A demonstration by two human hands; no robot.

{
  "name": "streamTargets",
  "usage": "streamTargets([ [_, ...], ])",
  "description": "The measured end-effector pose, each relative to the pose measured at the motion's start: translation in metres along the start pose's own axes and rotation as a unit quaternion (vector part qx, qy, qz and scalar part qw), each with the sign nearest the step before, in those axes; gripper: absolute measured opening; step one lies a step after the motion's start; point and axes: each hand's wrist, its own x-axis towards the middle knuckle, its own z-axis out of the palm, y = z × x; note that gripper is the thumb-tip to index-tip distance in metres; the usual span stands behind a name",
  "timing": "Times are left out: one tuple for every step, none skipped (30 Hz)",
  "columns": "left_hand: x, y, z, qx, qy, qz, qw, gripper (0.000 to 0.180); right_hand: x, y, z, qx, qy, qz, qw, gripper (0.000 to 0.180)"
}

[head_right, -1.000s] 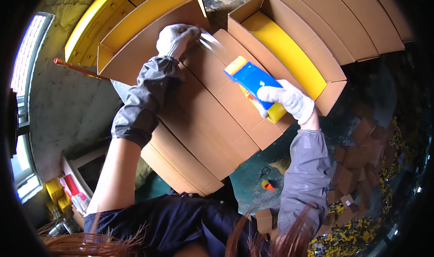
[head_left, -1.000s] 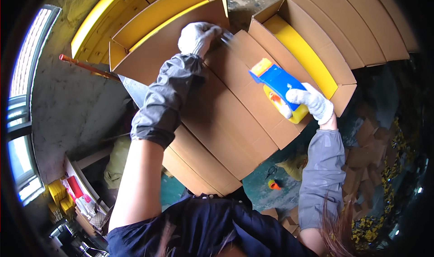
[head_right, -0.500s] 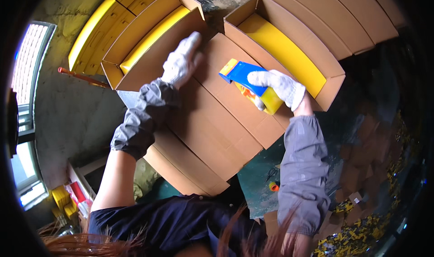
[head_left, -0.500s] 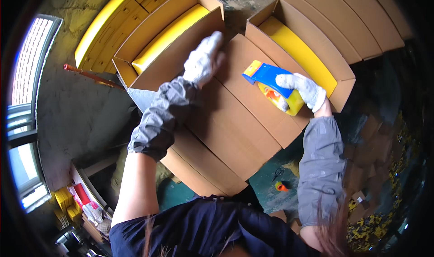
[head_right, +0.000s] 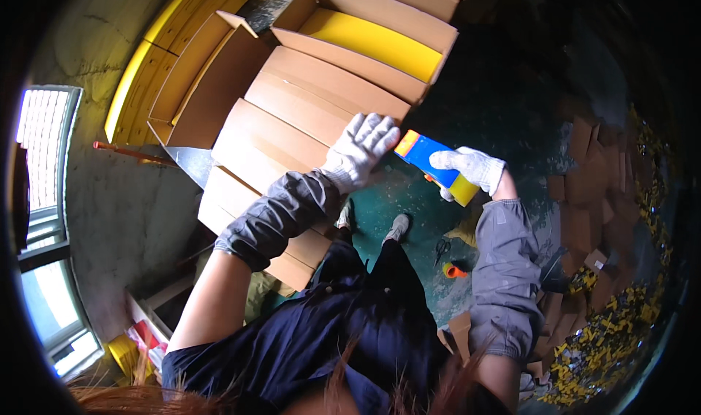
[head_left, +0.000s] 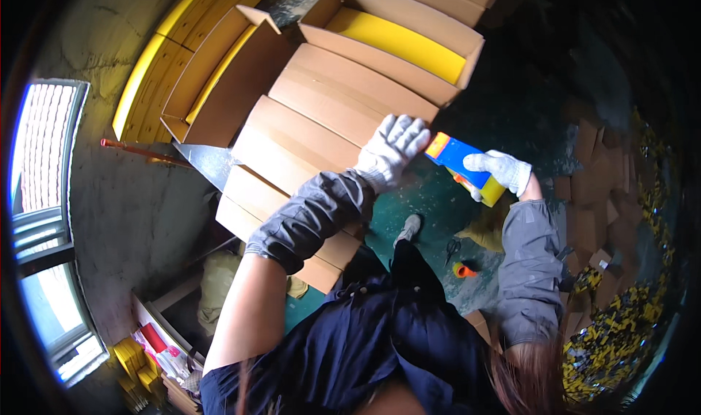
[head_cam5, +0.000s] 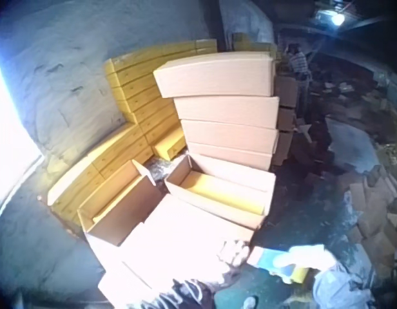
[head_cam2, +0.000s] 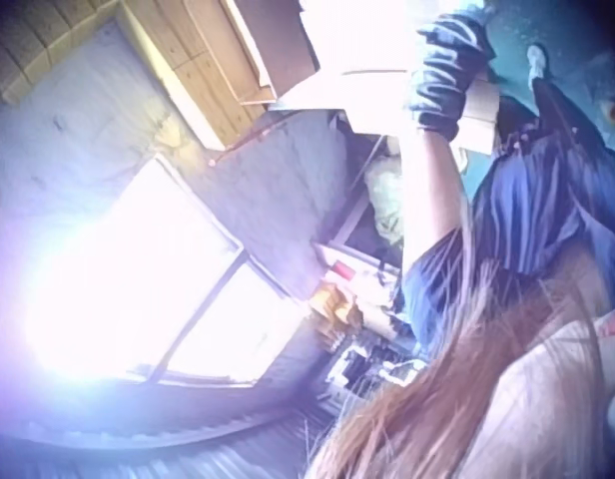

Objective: The person places cardboard boxes onto a table, packs yellow toolboxes into the boxes by hand, folds the box flaps, and seals the boxes using a tape dispenser.

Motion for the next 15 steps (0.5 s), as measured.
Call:
streamTargets([
  [0.0, 0.0, 0.003, 0.051, -0.013, -0.002, 0.999, 0.077, -0.004, 0.004, -0.007, 0.019, -0.029, -0.027, 0.999, 0.055],
  [-0.002, 0.0, 0.006, 0.103, -0.021, -0.011, 0.994, 0.079, -0.012, 0.001, -0.008, 0.024, -0.002, -0.053, 0.998, 0.053],
  [0.0, 0.01, 0.007, 0.099, -0.018, -0.027, 0.995, 0.072, -0.007, 0.004, -0.009, 0.024, -0.035, 0.007, 0.999, 0.05],
  [0.006, 0.012, 0.017, 0.162, -0.076, -0.045, 0.983, 0.068, 0.0, 0.002, 0.011, -0.069, 0.03, 0.023, 0.997, 0.045],
  [0.014, 0.021, 0.028, 0.141, -0.082, -0.067, 0.984, 0.067, 0.027, 0.012, 0.026, -0.186, 0.049, -0.007, 0.981, 0.048],
  [0.019, 0.026, 0.043, 0.12, -0.088, -0.093, 0.984, 0.066, 0.034, 0.01, 0.054, -0.273, 0.16, -0.072, 0.946, 0.054],
  [-0.001, -0.001, 0.082, 0.108, -0.066, -0.055, 0.99, 0.065, 0.048, -0.009, 0.074, -0.369, 0.12, 0.003, 0.922, 0.06],
  [-0.012, -0.008, 0.112, 0.116, -0.07, -0.048, 0.99, 0.065, 0.076, 0.014, 0.078, -0.404, 0.108, 0.01, 0.908, 0.059],
  [-0.027, -0.015, 0.135, 0.27, -0.064, -0.084, 0.957, 0.061, 0.073, 0.02, 0.073, -0.369, 0.072, -0.003, 0.927, 0.061],
  [-0.026, -0.019, 0.148, 0.412, -0.053, -0.111, 0.903, 0.057, 0.065, 0.036, 0.056, -0.332, 0.042, -0.009, 0.942, 0.063],
  [0.007, 0.005, 0.124, 0.402, -0.053, -0.093, 0.909, 0.057, 0.056, 0.065, 0.03, -0.176, 0.051, 0.039, 0.982, 0.064],
  [0.031, 0.036, 0.09, 0.304, -0.377, -0.035, 0.874, 0.051, 0.047, 0.087, 0.011, -0.023, 0.049, 0.076, 0.996, 0.065],
  [0.063, 0.059, 0.048, 0.175, -0.656, 0.014, 0.734, 0.045, 0.043, 0.094, -0.004, 0.014, 0.073, 0.023, 0.997, 0.057],
  [0.038, 0.046, 0.037, -0.031, -0.497, -0.011, 0.867, 0.034, 0.049, 0.102, -0.014, -0.029, 0.206, -0.003, 0.978, 0.062],
  [0.04, 0.04, 0.019, -0.081, -0.324, 0.027, 0.942, 0.032, 0.052, 0.101, -0.026, -0.039, 0.242, -0.1, 0.964, 0.064],
])
